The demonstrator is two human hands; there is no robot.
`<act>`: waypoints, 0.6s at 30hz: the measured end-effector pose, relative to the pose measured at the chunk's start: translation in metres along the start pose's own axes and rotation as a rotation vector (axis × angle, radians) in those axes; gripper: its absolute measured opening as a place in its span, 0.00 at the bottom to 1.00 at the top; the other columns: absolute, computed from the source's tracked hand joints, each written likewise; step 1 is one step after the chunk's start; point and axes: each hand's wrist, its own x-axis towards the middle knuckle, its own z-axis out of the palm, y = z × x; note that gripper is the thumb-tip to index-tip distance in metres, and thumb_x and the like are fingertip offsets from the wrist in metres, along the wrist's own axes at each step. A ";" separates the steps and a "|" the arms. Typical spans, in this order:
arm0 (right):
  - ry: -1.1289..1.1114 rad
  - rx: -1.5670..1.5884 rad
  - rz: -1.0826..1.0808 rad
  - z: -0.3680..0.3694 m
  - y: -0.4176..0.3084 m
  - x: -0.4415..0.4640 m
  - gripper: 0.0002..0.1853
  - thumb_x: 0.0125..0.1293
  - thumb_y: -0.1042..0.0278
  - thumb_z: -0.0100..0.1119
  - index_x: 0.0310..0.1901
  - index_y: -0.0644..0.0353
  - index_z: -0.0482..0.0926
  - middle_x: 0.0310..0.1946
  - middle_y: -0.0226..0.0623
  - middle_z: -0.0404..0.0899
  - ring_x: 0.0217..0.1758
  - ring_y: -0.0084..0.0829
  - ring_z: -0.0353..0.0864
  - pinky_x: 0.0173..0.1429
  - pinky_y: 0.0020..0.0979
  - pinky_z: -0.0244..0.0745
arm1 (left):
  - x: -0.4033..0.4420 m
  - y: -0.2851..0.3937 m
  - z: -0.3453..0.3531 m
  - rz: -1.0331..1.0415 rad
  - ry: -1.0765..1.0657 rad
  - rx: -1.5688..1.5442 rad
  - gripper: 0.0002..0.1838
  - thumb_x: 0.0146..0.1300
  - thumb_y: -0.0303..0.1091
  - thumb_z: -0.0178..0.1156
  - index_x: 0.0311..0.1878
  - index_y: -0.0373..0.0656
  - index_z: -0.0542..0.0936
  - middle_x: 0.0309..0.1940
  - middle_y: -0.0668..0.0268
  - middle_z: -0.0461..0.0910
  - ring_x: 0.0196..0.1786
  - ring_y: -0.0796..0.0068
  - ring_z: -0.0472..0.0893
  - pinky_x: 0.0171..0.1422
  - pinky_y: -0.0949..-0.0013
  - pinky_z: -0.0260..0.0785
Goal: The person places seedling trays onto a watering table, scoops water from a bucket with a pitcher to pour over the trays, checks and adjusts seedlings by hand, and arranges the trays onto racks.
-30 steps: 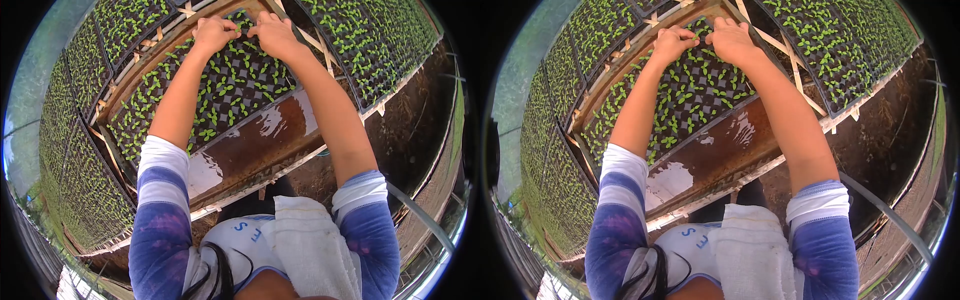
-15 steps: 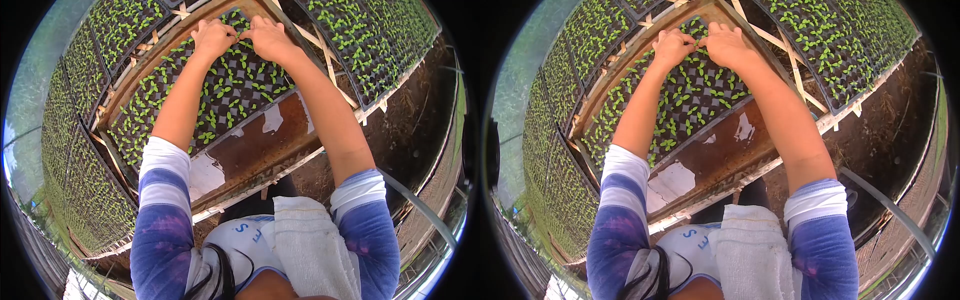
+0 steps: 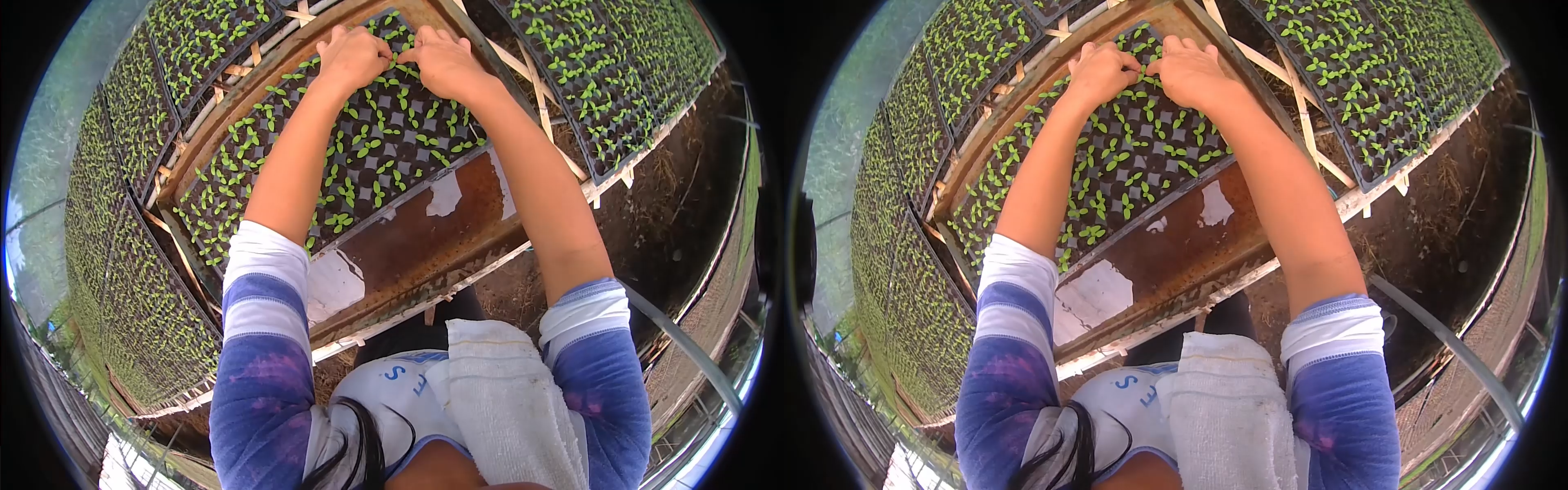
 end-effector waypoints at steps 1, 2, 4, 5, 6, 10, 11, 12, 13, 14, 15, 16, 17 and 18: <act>-0.001 -0.004 0.006 0.002 -0.002 0.001 0.22 0.69 0.74 0.54 0.57 0.36 0.87 0.60 0.34 0.72 0.69 0.35 0.68 0.68 0.47 0.59 | -0.001 0.001 0.000 0.012 0.015 0.016 0.09 0.58 0.44 0.71 0.42 0.67 0.92 0.50 0.70 0.83 0.64 0.53 0.71 0.65 0.37 0.63; -0.003 -0.007 0.012 0.003 -0.003 0.001 0.22 0.69 0.74 0.54 0.57 0.36 0.87 0.60 0.34 0.72 0.69 0.35 0.68 0.68 0.47 0.59 | -0.002 0.000 0.000 0.011 0.015 0.015 0.09 0.58 0.44 0.71 0.42 0.67 0.92 0.50 0.70 0.83 0.64 0.53 0.71 0.65 0.37 0.63; -0.014 -0.007 -0.003 -0.001 -0.002 -0.002 0.23 0.69 0.75 0.53 0.58 0.35 0.86 0.60 0.34 0.72 0.69 0.35 0.68 0.68 0.47 0.59 | -0.006 -0.001 -0.003 -0.016 0.011 -0.051 0.09 0.58 0.44 0.70 0.42 0.67 0.92 0.50 0.69 0.83 0.64 0.53 0.71 0.64 0.37 0.63; -0.024 -0.007 -0.016 -0.004 -0.002 -0.004 0.23 0.69 0.75 0.52 0.58 0.35 0.86 0.61 0.34 0.72 0.69 0.35 0.68 0.68 0.47 0.59 | -0.005 -0.001 -0.005 -0.018 0.010 -0.052 0.09 0.58 0.44 0.70 0.42 0.67 0.92 0.50 0.69 0.83 0.64 0.53 0.71 0.64 0.37 0.63; -0.025 -0.007 -0.017 -0.004 -0.002 -0.004 0.23 0.69 0.75 0.52 0.58 0.35 0.86 0.61 0.34 0.72 0.69 0.35 0.68 0.68 0.47 0.59 | -0.004 -0.001 -0.008 -0.030 -0.025 -0.056 0.09 0.58 0.45 0.70 0.43 0.66 0.91 0.52 0.69 0.82 0.65 0.53 0.70 0.67 0.37 0.61; -0.017 -0.032 -0.013 0.004 -0.001 0.000 0.25 0.69 0.75 0.52 0.59 0.33 0.86 0.61 0.34 0.71 0.69 0.35 0.68 0.67 0.47 0.59 | 0.001 0.000 0.003 -0.020 0.003 -0.020 0.10 0.58 0.46 0.70 0.44 0.67 0.91 0.54 0.70 0.80 0.66 0.53 0.69 0.69 0.37 0.59; -0.020 -0.030 -0.004 0.005 0.000 0.001 0.25 0.69 0.75 0.52 0.59 0.32 0.86 0.61 0.34 0.71 0.69 0.35 0.68 0.67 0.47 0.59 | 0.002 -0.001 0.004 -0.022 0.003 -0.021 0.10 0.58 0.46 0.70 0.44 0.67 0.91 0.54 0.70 0.80 0.66 0.53 0.69 0.69 0.37 0.59; -0.021 -0.031 -0.006 0.007 0.001 0.001 0.25 0.69 0.75 0.52 0.59 0.32 0.86 0.61 0.34 0.71 0.69 0.35 0.68 0.67 0.47 0.59 | 0.003 -0.002 0.005 -0.015 0.000 -0.016 0.10 0.58 0.46 0.70 0.44 0.67 0.91 0.54 0.70 0.80 0.66 0.53 0.69 0.69 0.38 0.59; -0.012 -0.011 0.007 0.006 0.001 0.001 0.25 0.69 0.76 0.52 0.59 0.32 0.86 0.60 0.34 0.72 0.69 0.36 0.68 0.68 0.48 0.59 | 0.002 -0.002 0.005 -0.008 -0.004 -0.011 0.10 0.59 0.46 0.70 0.44 0.67 0.91 0.54 0.71 0.80 0.66 0.54 0.69 0.69 0.38 0.59; -0.004 0.008 0.021 0.006 0.002 0.000 0.25 0.69 0.76 0.52 0.59 0.32 0.86 0.60 0.34 0.72 0.69 0.36 0.69 0.68 0.48 0.59 | 0.000 -0.004 0.005 -0.010 -0.004 -0.012 0.10 0.59 0.46 0.70 0.44 0.67 0.91 0.54 0.71 0.80 0.66 0.54 0.69 0.69 0.38 0.59; -0.005 0.007 0.019 0.006 0.003 -0.003 0.25 0.69 0.76 0.52 0.59 0.32 0.86 0.60 0.34 0.72 0.69 0.36 0.69 0.68 0.48 0.59 | -0.003 -0.006 0.005 -0.003 0.031 -0.057 0.09 0.58 0.45 0.71 0.42 0.67 0.91 0.52 0.70 0.81 0.65 0.53 0.71 0.67 0.38 0.61; 0.003 0.001 0.000 0.005 0.004 -0.007 0.25 0.69 0.76 0.52 0.59 0.33 0.86 0.59 0.34 0.72 0.68 0.36 0.69 0.68 0.48 0.59 | -0.006 -0.007 0.004 0.004 0.066 -0.101 0.08 0.57 0.44 0.71 0.40 0.66 0.92 0.50 0.70 0.83 0.63 0.53 0.72 0.64 0.37 0.62; 0.010 -0.006 -0.019 0.004 0.004 -0.009 0.25 0.69 0.76 0.52 0.59 0.33 0.86 0.59 0.34 0.72 0.68 0.36 0.69 0.68 0.48 0.59 | -0.006 -0.007 0.004 0.002 0.066 -0.102 0.08 0.57 0.44 0.71 0.40 0.66 0.92 0.50 0.70 0.83 0.63 0.53 0.72 0.64 0.37 0.62; 0.009 -0.006 -0.020 0.005 0.003 -0.009 0.25 0.69 0.76 0.52 0.59 0.33 0.86 0.59 0.34 0.72 0.68 0.36 0.69 0.68 0.48 0.59 | -0.006 -0.006 0.003 0.004 0.070 -0.080 0.08 0.57 0.43 0.71 0.41 0.66 0.91 0.50 0.70 0.83 0.63 0.53 0.72 0.64 0.36 0.62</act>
